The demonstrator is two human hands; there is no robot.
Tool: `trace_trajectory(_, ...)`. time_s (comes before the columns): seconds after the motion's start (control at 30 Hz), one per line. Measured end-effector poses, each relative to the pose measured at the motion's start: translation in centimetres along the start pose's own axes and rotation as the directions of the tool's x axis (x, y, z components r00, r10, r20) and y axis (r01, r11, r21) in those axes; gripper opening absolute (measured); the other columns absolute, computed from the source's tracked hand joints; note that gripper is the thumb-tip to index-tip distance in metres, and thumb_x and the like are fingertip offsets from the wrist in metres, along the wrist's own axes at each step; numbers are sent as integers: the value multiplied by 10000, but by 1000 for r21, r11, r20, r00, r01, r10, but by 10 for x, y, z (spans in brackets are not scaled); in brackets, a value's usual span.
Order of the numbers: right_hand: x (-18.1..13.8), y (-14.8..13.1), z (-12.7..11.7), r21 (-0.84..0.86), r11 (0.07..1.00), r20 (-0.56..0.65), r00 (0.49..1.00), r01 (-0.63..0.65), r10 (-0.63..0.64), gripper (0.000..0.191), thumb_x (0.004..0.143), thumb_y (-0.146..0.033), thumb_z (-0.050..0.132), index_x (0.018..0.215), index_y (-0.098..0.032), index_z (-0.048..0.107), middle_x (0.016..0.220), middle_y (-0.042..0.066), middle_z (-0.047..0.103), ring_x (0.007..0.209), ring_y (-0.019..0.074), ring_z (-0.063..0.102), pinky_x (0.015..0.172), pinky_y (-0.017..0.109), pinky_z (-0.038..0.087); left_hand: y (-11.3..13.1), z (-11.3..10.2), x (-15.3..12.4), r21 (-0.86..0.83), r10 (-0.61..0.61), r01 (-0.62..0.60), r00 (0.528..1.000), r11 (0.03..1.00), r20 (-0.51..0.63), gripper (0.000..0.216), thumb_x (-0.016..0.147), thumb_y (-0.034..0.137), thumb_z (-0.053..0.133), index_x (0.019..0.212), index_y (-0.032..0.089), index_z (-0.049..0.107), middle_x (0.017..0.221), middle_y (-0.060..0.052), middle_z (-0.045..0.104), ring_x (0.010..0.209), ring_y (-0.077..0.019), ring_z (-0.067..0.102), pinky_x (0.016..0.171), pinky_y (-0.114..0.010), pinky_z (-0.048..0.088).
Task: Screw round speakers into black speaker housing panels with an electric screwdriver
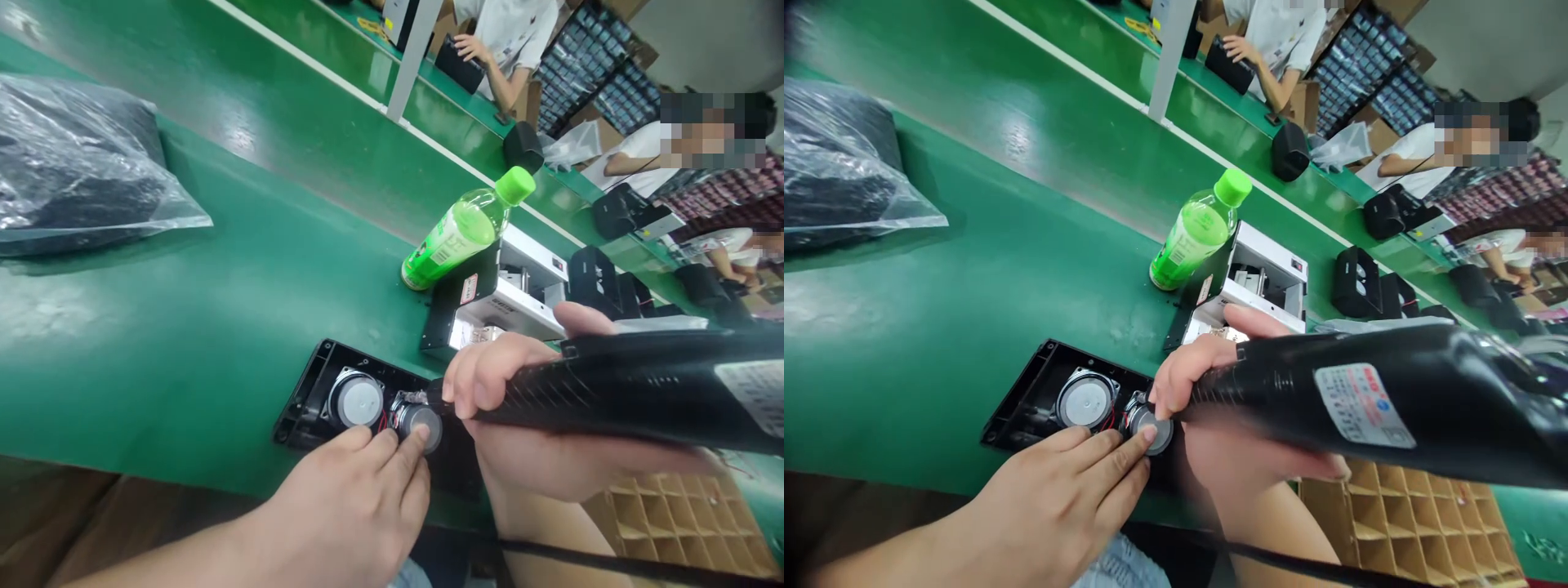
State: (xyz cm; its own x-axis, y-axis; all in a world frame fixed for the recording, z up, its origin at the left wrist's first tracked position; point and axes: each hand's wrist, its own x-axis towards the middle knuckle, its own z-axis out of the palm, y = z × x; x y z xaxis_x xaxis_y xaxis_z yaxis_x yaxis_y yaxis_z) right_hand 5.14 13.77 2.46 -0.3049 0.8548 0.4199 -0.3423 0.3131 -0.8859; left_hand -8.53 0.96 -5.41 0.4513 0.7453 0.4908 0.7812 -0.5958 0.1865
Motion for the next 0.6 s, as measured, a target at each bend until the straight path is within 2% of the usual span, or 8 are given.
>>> trace_trajectory(0.2,1,3,4,-38,999,-62,998,-5,3,631,869,-810,677,1280,-342,777,626,-23,731,434,206,597,461,387,577,0,1,-1,-5,8,-8,1000,1000,5,354,1044,160,464,1224,99,763,1347,-158,805,946,-271,784,699,-401,530)
trace_trajectory(0.4,-1,8,2,15,1000,-32,999,-18,18,606,866,-775,716,1280,-336,775,656,-6,753,471,211,625,496,383,592,1,1,-2,-4,12,-12,1000,1000,-9,347,1040,155,470,1215,88,761,1328,-172,809,957,-279,787,700,-401,543)
trace_trajectory(0.6,-6,14,0,38,999,16,1000,22,-23,622,931,-763,644,1340,-306,753,690,6,754,518,192,647,548,363,607,2,4,-3,-6,2,-2,1000,1000,23,347,1041,170,491,1264,81,741,1385,-187,781,995,-284,782,751,-406,565)
